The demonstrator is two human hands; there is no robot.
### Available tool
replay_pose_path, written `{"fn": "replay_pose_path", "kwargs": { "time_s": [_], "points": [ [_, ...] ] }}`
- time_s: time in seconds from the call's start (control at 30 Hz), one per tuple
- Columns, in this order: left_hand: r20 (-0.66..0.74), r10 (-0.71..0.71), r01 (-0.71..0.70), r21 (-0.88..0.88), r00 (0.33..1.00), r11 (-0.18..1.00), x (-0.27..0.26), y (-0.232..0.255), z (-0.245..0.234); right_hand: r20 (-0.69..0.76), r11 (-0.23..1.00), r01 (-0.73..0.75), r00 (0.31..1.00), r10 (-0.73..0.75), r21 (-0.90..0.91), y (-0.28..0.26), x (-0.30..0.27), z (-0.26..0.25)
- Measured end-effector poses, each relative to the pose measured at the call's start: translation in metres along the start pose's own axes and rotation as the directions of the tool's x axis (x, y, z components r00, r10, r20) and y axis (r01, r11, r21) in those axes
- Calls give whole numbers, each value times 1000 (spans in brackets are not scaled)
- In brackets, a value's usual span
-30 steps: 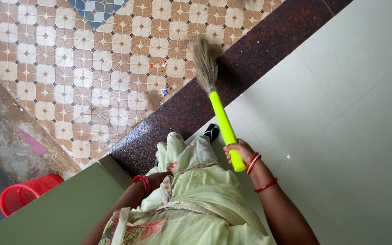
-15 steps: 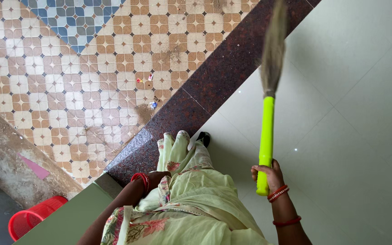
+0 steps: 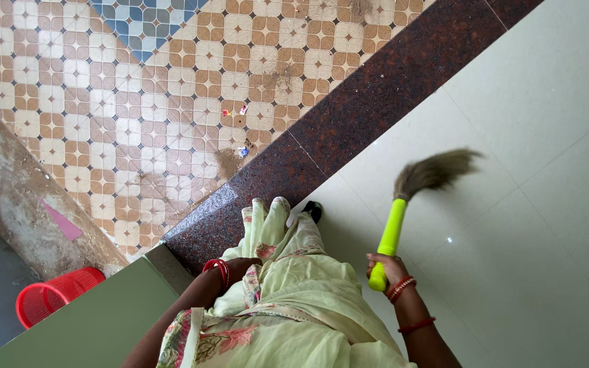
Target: The person sweeps the floor using a broom with a green handle, gathering debris into a pile.
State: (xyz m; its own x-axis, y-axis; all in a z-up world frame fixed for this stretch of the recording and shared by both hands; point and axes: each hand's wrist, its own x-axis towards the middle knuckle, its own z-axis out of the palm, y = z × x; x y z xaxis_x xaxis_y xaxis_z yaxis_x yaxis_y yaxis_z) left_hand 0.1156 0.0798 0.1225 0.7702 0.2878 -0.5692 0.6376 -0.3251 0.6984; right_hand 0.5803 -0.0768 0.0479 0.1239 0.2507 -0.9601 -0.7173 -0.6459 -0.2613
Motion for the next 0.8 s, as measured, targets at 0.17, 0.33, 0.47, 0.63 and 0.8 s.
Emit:
{"fn": "replay_pose_path", "kwargs": {
  "time_s": [0.17, 0.33, 0.47, 0.63, 0.8],
  "points": [
    [24, -11, 11, -8, 1000, 1000, 12, 1, -9, 109, 923, 115, 991, -80, -368, -47, -8, 73],
    [56, 0, 1, -19, 998, 1000, 31, -6, -26, 185, 942, 169, 976, -118, -289, -113, -31, 105],
    [123, 25, -25, 3, 992, 1000, 65, -10, -49, 146, 925, 186, 979, -144, -331, -130, -66, 110],
    [196, 56, -64, 34, 979, 997, 118, -11, -111, 80, 923, 256, 967, -243, -289, -134, -78, 99],
    [271, 76, -101, 80, 959, 992, 172, -13, -192, -153, 954, 300, 943, -296, 8, -122, -75, 83]
  ]
}}
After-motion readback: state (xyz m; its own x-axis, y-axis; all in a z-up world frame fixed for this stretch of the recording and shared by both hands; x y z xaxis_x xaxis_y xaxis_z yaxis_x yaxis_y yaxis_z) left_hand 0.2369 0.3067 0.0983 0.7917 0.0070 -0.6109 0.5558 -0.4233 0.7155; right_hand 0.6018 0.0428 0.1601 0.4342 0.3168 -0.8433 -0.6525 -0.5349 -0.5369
